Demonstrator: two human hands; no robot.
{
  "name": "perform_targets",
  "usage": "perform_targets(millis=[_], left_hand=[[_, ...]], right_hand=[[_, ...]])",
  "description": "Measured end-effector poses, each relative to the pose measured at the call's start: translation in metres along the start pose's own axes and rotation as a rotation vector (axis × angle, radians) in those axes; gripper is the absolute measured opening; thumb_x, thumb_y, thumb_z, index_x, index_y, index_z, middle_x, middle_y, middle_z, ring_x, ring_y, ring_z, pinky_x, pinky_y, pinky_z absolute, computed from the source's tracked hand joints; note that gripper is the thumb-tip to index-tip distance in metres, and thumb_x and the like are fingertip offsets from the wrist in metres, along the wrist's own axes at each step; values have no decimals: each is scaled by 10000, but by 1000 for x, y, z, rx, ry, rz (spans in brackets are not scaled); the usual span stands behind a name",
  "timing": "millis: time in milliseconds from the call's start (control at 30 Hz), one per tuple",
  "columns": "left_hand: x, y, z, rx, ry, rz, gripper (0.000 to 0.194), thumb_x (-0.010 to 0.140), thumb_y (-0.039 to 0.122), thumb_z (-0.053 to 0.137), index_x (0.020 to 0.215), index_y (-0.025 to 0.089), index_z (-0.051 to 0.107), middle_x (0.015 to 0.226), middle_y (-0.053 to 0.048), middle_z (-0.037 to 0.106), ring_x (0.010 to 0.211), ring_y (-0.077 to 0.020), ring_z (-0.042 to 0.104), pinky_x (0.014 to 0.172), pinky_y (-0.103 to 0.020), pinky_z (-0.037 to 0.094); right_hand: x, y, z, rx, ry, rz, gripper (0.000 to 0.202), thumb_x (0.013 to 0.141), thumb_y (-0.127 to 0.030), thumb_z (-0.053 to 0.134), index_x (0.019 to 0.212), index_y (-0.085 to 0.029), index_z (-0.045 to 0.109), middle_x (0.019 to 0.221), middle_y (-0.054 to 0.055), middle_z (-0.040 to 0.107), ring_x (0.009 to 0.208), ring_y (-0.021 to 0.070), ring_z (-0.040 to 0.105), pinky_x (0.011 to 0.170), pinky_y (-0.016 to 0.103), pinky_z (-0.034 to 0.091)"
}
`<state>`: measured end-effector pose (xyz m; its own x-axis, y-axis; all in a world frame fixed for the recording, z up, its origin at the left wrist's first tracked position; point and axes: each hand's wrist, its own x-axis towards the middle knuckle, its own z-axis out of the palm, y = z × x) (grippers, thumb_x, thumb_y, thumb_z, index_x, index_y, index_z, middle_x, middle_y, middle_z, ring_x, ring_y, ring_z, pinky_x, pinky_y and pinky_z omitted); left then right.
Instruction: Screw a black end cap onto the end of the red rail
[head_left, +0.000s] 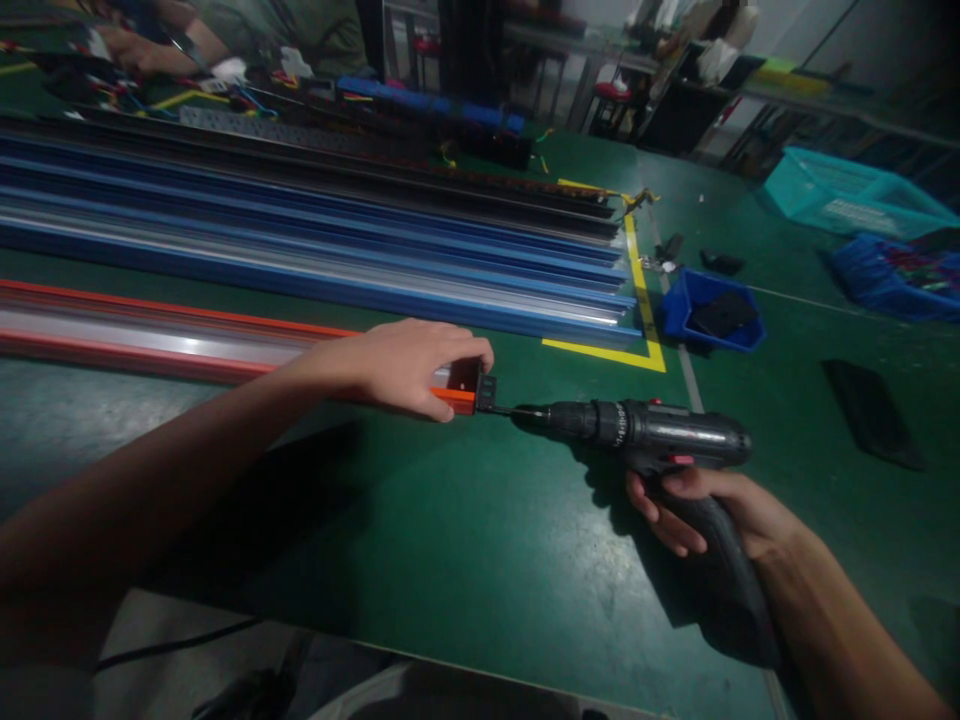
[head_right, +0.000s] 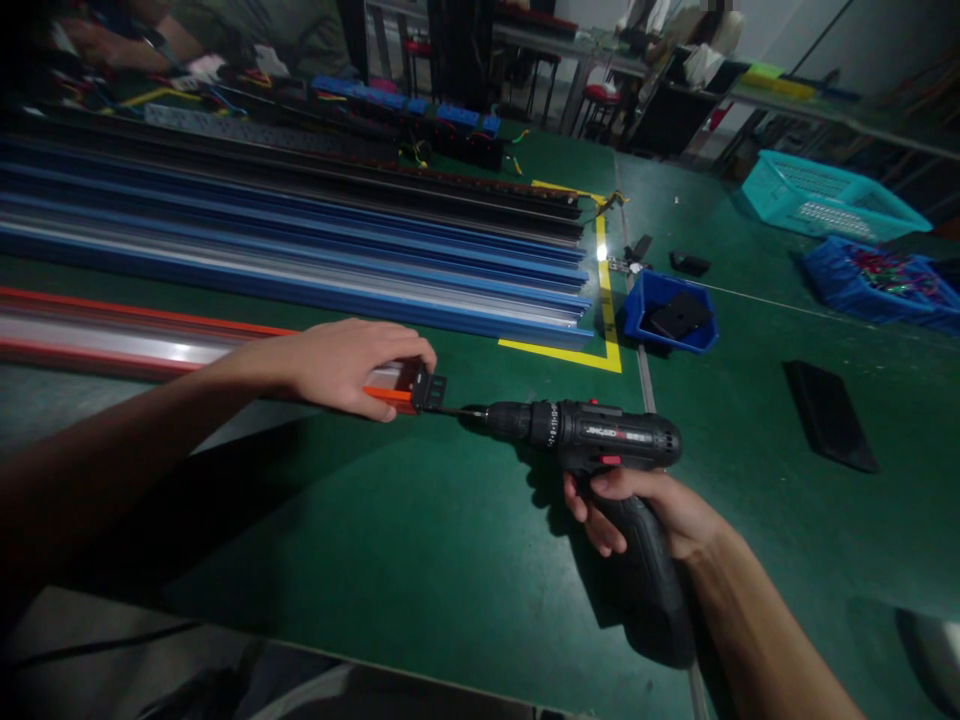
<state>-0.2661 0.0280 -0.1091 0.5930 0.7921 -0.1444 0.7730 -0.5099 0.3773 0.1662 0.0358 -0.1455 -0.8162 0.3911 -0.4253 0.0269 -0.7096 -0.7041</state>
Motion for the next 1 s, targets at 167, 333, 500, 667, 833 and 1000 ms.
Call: perform_targets(millis=[167, 333, 500, 667, 833, 1000], left_hand=[[0, 1, -1, 6, -5, -10, 546, 811, 461, 778, 1305, 313, 600, 1314, -42, 713, 1153, -287, 680, 919, -357, 481], [0, 1, -1, 0, -9, 0, 541, 825, 475, 778, 1310, 316, 599, 1293, -39, 711, 1136, -280, 680, 914, -354, 480], [0, 1, -1, 1, -7, -8, 550, 820, 461, 787, 1315, 319, 595, 1301, -33, 704, 1147, -277, 674, 919, -357, 477], [0, 0, 0, -4, -10, -15, 550, 811, 455, 784, 1311, 317, 600, 1307, -37, 705, 1147, -279, 674, 918, -359, 476], [1, -1, 0, -14, -8, -5, 552, 818, 482, 782, 1314, 321, 601, 1298, -34, 704, 1144, -278, 672, 921, -366, 474], [0, -1, 0, -14, -6, -2, 533, 825, 487, 778, 1301, 316, 609, 1278, -43, 711, 1120, -281, 680, 894, -365, 475]], right_hand=[[0, 1, -1, 5, 1, -11, 263, 922, -299, 804, 1036, -68, 855, 870, 111, 796, 475, 91, 667, 564, 221, 645], [0, 1, -1, 7, 0, -14, 265, 928, -301, 798, 1019, -58, 852, 848, 108, 788, 473, 93, 668, 559, 218, 642], [0, 1, 1, 8, 21, -4, 262, 918, -302, 808, 1007, -60, 854, 844, 108, 788, 465, 94, 667, 550, 215, 640], [0, 1, 2, 6, 13, -15, 268, 908, -307, 816, 1011, -63, 855, 846, 107, 792, 455, 93, 665, 551, 219, 643], [-1, 1, 1, 2, 36, -1, 251, 914, -298, 813, 1014, -72, 853, 839, 103, 789, 457, 98, 665, 551, 220, 639], [-2, 1, 0, -4, 40, -4, 251, 915, -299, 804, 1023, -78, 852, 837, 100, 786, 451, 96, 648, 543, 223, 632]])
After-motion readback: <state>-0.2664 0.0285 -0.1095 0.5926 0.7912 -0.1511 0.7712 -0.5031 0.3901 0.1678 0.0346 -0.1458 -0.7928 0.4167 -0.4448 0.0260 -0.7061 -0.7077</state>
